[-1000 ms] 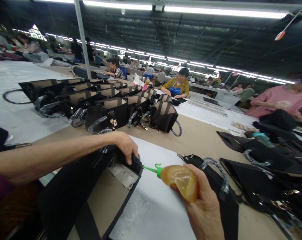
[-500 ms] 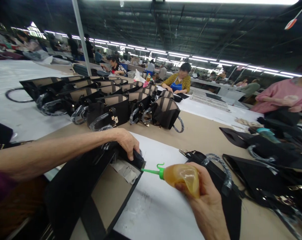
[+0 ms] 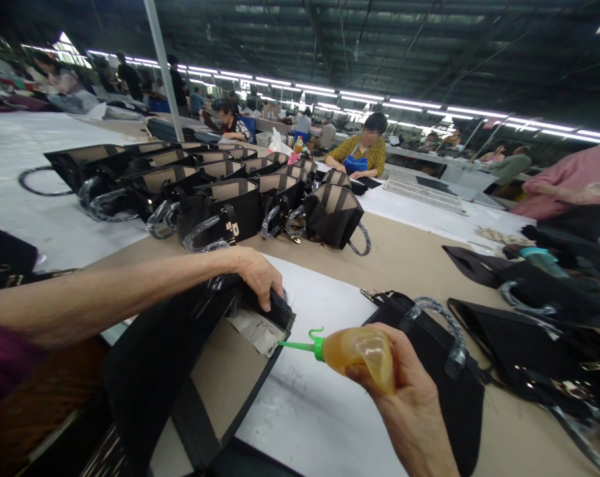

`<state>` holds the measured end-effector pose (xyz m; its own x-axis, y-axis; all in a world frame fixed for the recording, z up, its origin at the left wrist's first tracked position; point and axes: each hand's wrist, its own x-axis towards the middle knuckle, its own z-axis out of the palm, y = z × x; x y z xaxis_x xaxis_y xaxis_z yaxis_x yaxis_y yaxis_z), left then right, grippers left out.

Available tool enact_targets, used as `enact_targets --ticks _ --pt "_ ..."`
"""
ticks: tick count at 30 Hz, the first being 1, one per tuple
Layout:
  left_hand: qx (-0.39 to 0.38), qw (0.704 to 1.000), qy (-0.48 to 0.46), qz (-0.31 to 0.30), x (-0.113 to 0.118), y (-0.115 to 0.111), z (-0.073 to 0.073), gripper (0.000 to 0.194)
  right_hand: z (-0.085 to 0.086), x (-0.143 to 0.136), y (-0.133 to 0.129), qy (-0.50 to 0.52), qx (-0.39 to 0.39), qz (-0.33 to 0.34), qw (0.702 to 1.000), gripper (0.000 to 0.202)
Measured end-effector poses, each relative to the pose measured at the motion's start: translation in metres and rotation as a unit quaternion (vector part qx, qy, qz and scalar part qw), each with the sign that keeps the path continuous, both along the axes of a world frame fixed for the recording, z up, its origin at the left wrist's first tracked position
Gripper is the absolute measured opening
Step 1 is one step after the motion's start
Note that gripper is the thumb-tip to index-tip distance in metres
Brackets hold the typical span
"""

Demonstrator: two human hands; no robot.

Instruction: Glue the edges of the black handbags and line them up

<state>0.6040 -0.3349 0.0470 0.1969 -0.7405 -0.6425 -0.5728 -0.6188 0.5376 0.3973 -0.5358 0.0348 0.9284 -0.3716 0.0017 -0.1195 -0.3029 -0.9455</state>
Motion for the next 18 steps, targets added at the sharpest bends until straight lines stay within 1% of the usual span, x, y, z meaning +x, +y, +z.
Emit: enact_targets --ticks 3,7,9,14,16,18 --pt "0.001 1.0 -0.002 0.004 -0.0027 -0.0008 0.0014 0.019 -0.0002 -0.0009 0.0018 0.002 -0.001 -0.002 1.0 0.052" --pt "0.002 1.0 -0.014 0.003 -0.0038 -0.001 0.0018 0.02 -0.0004 -0.0002 0.0006 -0.033 -0.067 -0.038 0.997 0.052" --pt "0.004 1.0 -0.02 -0.005 -0.0034 -0.0008 0.0014 0.022 -0.0001 -0.0005 0.0007 -0.05 -0.075 -0.045 0.995 0.053" --pt "0.016 0.998 -0.032 -0.042 -0.0025 -0.0012 0.0017 0.03 -0.0019 -0.0036 0.0019 -0.033 -0.08 -0.034 0.996 0.051" --pt "0.018 0.997 -0.042 -0.057 -0.0025 -0.0017 0.0025 0.033 -0.0049 -0.0038 -0.0008 -0.027 -0.061 -0.036 0.997 0.052" --pt "0.018 0.996 -0.053 -0.069 -0.0027 -0.0021 0.0033 0.034 -0.0084 -0.0031 -0.0049 -0.03 -0.034 -0.052 0.998 0.055"
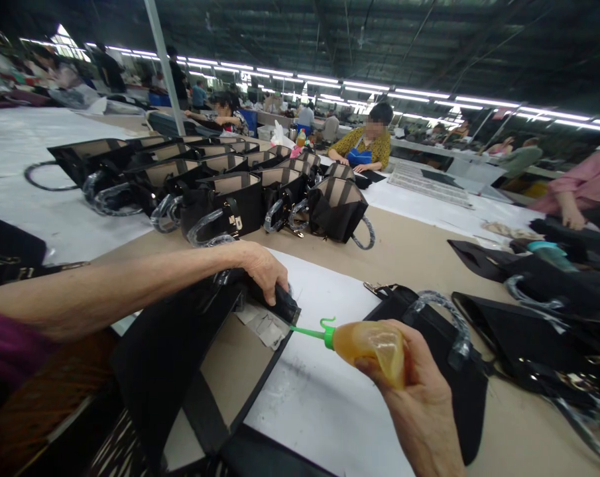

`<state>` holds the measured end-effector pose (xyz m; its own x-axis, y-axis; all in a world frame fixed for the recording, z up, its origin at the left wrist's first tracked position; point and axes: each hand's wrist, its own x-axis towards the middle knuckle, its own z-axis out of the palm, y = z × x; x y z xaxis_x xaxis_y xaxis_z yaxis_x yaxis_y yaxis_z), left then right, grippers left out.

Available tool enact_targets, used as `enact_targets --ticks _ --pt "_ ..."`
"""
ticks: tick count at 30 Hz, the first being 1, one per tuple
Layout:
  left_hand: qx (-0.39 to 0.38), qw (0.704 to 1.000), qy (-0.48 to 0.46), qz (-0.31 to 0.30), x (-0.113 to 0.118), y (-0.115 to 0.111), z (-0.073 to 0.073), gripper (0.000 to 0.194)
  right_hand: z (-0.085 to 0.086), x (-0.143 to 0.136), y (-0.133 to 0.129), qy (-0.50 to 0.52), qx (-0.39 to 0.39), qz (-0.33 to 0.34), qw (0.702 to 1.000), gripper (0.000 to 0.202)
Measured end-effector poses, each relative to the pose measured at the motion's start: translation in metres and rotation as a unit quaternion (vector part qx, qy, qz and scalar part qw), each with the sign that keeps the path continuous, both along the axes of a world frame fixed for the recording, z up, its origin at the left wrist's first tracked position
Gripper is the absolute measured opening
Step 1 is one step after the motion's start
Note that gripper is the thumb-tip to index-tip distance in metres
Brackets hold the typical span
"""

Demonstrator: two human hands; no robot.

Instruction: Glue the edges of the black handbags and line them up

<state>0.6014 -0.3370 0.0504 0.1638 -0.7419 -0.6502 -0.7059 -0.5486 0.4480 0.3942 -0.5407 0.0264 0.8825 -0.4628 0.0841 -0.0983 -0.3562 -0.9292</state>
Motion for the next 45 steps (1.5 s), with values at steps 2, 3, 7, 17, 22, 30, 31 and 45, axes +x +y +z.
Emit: enact_targets --ticks 2,3,7,17,22,30,31,45 --pt "0.001 1.0 -0.009 -0.01 0.0 0.0 0.001 0.035 -0.002 0.001 -0.003 -0.006 0.021 -0.016 1.0 0.058" --pt "0.002 1.0 -0.013 -0.013 -0.001 0.0 0.001 0.036 -0.003 0.001 -0.003 -0.005 0.023 -0.017 1.0 0.059" --pt "0.009 1.0 -0.021 -0.022 -0.002 0.0 0.002 0.037 -0.002 -0.003 0.001 0.016 0.007 0.016 1.0 0.052" --pt "0.016 0.999 -0.035 -0.021 -0.006 -0.002 0.005 0.036 -0.008 -0.013 0.003 0.035 -0.001 0.058 0.998 0.053" --pt "0.017 0.999 -0.04 -0.016 -0.009 -0.001 0.008 0.033 -0.017 -0.022 0.004 0.039 -0.033 0.093 0.994 0.055" --pt "0.012 0.999 -0.037 -0.009 -0.012 -0.002 0.01 0.034 -0.026 -0.03 0.007 0.028 -0.053 0.115 0.992 0.047" --pt "0.013 0.999 -0.04 -0.009 -0.013 -0.002 0.011 0.033 -0.026 -0.032 0.008 0.03 -0.052 0.121 0.991 0.046" --pt "0.027 0.993 -0.109 -0.017 -0.03 0.003 0.03 0.025 -0.022 -0.05 0.026 0.117 0.1 0.16 0.975 0.045"
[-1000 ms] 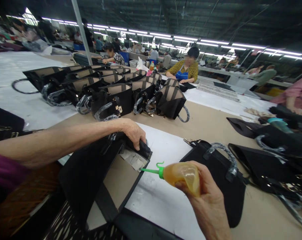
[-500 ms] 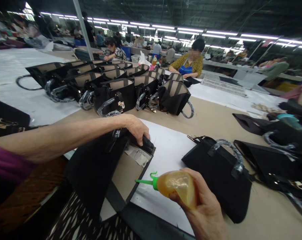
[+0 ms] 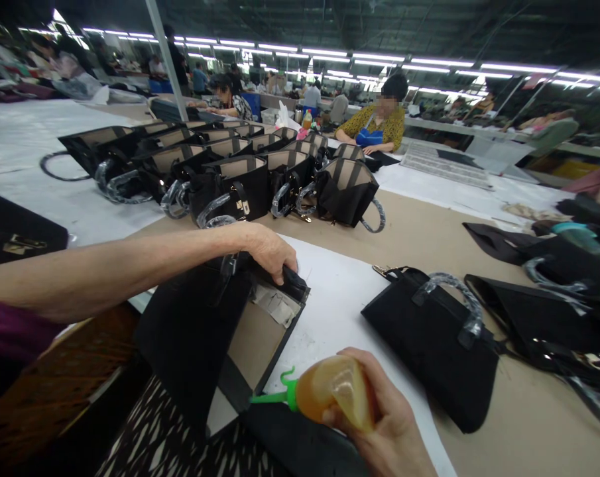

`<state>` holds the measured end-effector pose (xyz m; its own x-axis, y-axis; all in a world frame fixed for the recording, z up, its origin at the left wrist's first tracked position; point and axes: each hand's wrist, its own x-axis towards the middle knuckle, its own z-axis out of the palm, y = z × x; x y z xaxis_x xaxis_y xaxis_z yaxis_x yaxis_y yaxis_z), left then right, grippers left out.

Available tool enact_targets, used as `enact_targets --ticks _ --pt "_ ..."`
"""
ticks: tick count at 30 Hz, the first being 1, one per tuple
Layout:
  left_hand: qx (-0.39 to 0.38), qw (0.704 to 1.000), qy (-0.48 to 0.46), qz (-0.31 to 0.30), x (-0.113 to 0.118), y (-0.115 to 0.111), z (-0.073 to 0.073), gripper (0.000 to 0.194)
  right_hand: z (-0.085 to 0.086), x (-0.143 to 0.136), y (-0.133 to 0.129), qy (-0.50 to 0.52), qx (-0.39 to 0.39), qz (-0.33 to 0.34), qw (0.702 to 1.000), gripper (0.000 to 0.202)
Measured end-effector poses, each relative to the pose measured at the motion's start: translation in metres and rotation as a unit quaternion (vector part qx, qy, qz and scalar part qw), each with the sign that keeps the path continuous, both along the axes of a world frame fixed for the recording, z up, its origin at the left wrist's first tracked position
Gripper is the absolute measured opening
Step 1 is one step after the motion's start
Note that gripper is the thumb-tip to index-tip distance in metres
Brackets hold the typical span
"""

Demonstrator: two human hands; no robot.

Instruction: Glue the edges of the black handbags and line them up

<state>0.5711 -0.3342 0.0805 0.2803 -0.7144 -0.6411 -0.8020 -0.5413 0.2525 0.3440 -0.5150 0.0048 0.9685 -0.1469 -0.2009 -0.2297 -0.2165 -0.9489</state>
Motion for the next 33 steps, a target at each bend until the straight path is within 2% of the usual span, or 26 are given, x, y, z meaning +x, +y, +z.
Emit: enact_targets --ticks 4,7,10,12,14,19,22,25,33 --pt "-0.025 0.994 -0.109 0.002 -0.013 0.01 0.038 0.021 0.004 0.009 0.005 0.0 0.106 -0.039 0.994 0.046" --pt "-0.04 0.975 -0.216 0.029 -0.02 0.022 0.07 0.018 0.004 0.022 0.001 -0.027 0.156 -0.073 0.985 0.047" --pt "-0.045 0.951 -0.297 0.069 -0.026 0.035 0.087 0.018 0.002 0.038 0.001 -0.061 0.177 -0.101 0.977 0.043" --pt "-0.046 0.94 -0.328 0.08 -0.031 0.043 0.085 0.021 -0.001 0.048 0.005 -0.085 0.174 -0.088 0.977 0.041" --pt "-0.037 0.937 -0.336 0.084 -0.037 0.049 0.074 0.023 -0.007 0.058 0.01 -0.105 0.15 -0.071 0.981 0.043" --pt "-0.025 0.944 -0.324 0.06 -0.046 0.051 0.042 0.02 -0.02 0.072 0.018 -0.134 -0.011 -0.061 0.989 0.059" --pt "-0.043 0.938 -0.342 0.034 -0.041 0.052 0.031 0.013 -0.025 0.076 0.02 -0.154 -0.082 -0.05 0.983 0.065" --pt "-0.075 0.931 -0.357 0.025 -0.036 0.058 0.025 0.014 -0.03 0.083 0.022 -0.181 -0.134 -0.03 0.974 0.057" --pt "-0.122 0.913 -0.388 0.03 -0.05 0.076 0.012 0.013 -0.046 0.098 0.028 -0.2 -0.154 -0.015 0.967 0.049"
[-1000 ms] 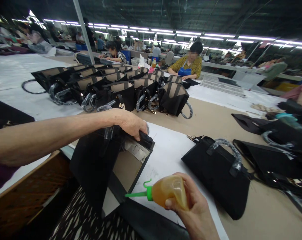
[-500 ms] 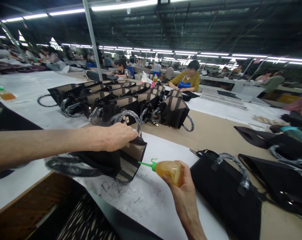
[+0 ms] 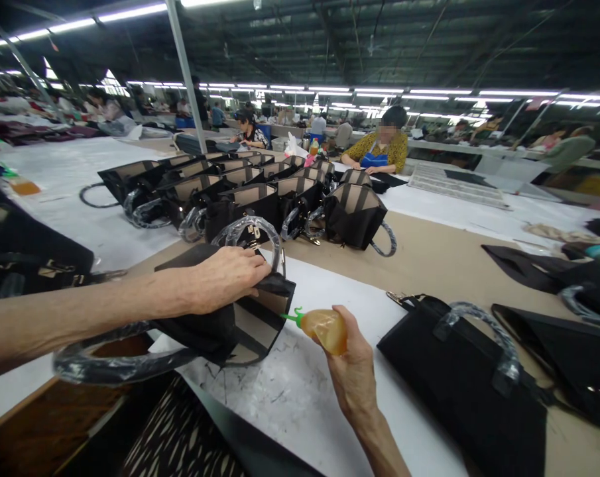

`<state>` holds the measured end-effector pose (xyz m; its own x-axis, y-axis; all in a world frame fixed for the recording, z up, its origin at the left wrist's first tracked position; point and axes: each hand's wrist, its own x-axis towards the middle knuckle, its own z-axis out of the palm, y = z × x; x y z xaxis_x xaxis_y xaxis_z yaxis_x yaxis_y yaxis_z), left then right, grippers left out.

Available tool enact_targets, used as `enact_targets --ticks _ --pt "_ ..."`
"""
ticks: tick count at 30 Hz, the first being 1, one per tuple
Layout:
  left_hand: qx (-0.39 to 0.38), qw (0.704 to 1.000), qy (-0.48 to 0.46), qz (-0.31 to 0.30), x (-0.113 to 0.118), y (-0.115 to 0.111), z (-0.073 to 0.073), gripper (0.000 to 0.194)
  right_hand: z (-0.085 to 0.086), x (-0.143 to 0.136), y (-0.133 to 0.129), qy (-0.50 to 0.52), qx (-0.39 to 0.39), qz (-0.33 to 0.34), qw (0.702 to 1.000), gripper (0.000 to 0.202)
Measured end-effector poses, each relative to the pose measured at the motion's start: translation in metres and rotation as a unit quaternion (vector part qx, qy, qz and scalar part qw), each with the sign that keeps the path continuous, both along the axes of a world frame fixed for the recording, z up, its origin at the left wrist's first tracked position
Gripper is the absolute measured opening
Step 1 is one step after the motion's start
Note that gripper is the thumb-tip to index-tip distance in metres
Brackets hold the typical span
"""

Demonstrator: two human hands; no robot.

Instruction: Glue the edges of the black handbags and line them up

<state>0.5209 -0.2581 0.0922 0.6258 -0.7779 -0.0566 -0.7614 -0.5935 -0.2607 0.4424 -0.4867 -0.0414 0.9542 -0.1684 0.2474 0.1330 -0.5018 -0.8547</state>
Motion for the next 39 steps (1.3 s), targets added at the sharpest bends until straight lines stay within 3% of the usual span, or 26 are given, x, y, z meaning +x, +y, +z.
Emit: enact_targets --ticks 16,24,30,39 --pt "-0.038 0.999 -0.033 0.013 -0.034 0.016 -0.016 0.011 -0.01 -0.011 -0.002 0.081 0.111 0.017 0.99 0.046" --pt "-0.034 0.999 -0.014 0.026 -0.052 0.025 -0.023 0.03 -0.011 -0.021 -0.004 0.133 0.189 0.035 0.972 0.044" --pt "-0.018 0.999 0.007 0.035 -0.067 0.026 -0.022 0.037 -0.011 -0.026 0.001 0.145 0.24 0.008 0.96 0.041" --pt "-0.024 0.999 -0.02 0.027 -0.077 0.028 -0.029 0.036 -0.006 -0.037 0.011 0.181 0.255 -0.008 0.95 0.039"
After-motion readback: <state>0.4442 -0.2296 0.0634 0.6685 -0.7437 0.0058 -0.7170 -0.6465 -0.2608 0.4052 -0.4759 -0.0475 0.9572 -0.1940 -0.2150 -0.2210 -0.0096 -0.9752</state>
